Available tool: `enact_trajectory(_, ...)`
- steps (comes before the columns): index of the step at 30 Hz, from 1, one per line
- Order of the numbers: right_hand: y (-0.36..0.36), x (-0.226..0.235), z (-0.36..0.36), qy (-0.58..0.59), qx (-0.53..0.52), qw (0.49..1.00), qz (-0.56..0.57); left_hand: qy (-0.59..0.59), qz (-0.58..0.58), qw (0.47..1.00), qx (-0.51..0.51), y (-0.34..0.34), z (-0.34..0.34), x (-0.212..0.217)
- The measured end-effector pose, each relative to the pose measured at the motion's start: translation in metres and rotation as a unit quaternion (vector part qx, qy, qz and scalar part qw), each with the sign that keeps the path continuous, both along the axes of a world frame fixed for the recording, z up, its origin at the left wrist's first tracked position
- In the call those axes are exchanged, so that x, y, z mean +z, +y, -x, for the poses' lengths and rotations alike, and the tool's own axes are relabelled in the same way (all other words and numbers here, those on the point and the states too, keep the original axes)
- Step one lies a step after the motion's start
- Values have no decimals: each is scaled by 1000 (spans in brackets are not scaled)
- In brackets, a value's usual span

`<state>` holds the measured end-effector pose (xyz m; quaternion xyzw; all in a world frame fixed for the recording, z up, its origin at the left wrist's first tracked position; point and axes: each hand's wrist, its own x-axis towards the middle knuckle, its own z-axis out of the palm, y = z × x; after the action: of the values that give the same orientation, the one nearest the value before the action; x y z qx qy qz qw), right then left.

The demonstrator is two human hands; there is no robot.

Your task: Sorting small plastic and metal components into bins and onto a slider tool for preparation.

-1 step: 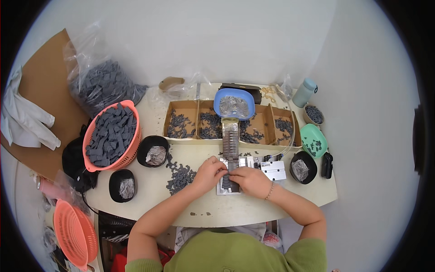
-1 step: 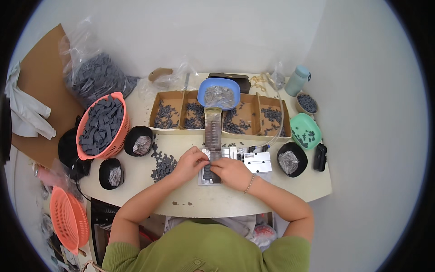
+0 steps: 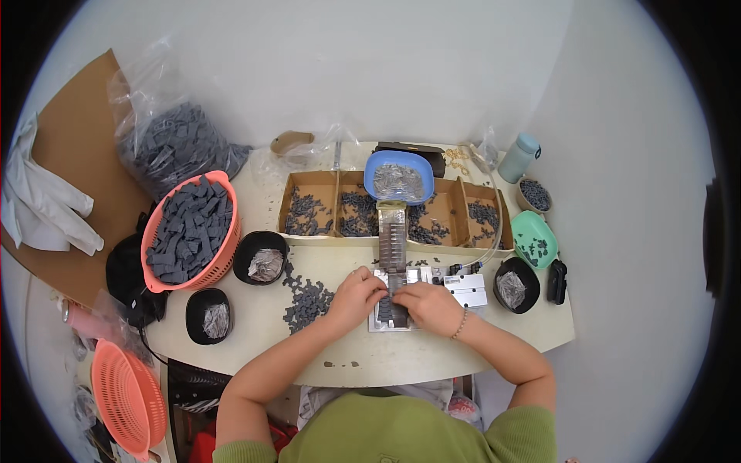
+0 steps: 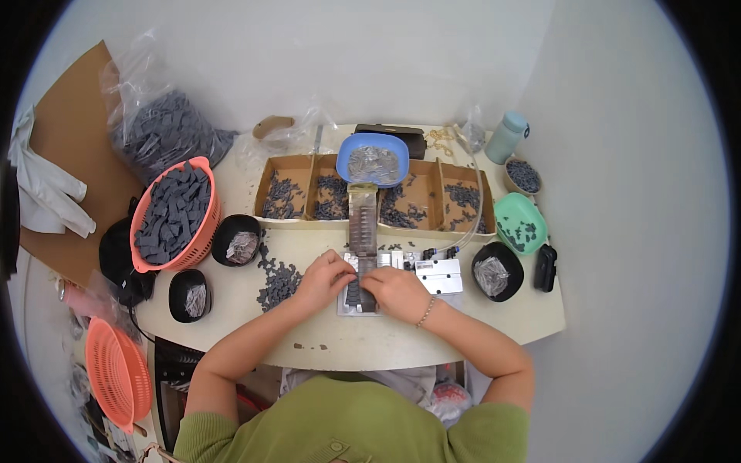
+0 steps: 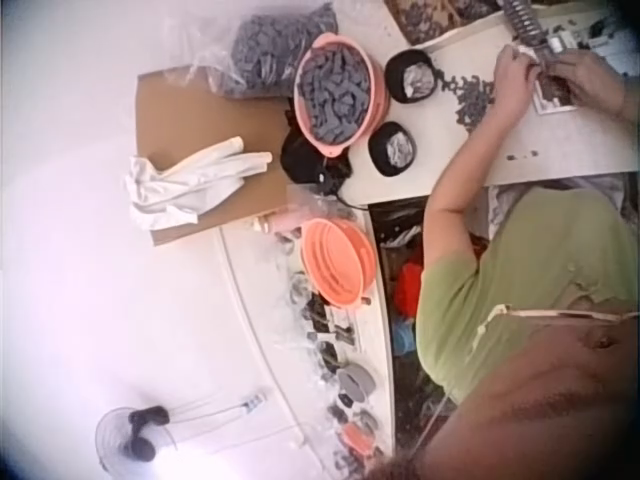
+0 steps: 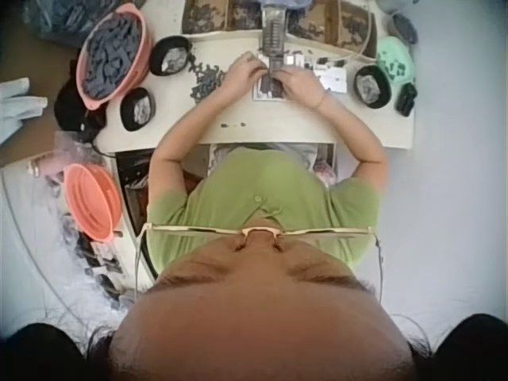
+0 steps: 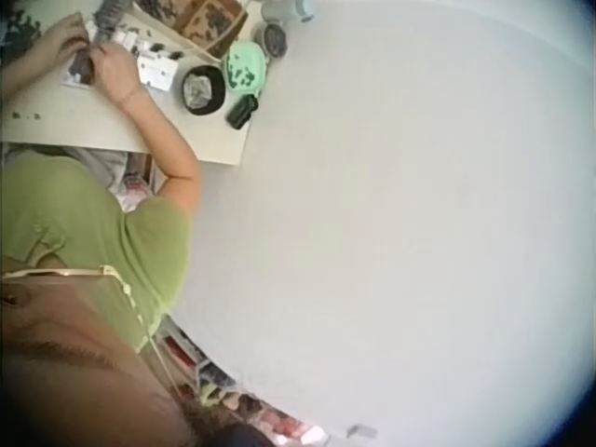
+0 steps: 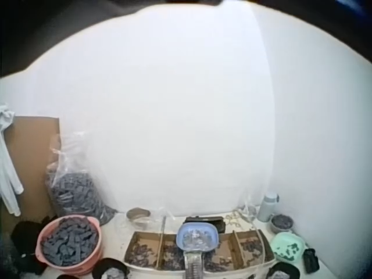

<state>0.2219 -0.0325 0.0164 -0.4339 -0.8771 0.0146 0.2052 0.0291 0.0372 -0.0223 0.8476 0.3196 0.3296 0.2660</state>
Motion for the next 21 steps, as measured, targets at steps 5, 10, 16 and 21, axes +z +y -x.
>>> enact_trajectory(5,3,-11,5,40,-43,997,-49,31,-70,997,-27,-11,12,15)
enact_trajectory(10,8,0,15,-48,-53,997,-1,2,45,996,83,2,57,35)
enact_trajectory(16,49,-8,54,-99,17,994,-53,112,-69,987,93,12,72,30)
enact_trajectory(21,59,-4,63,-91,-12,996,-1,135,-155,976,73,4,49,15)
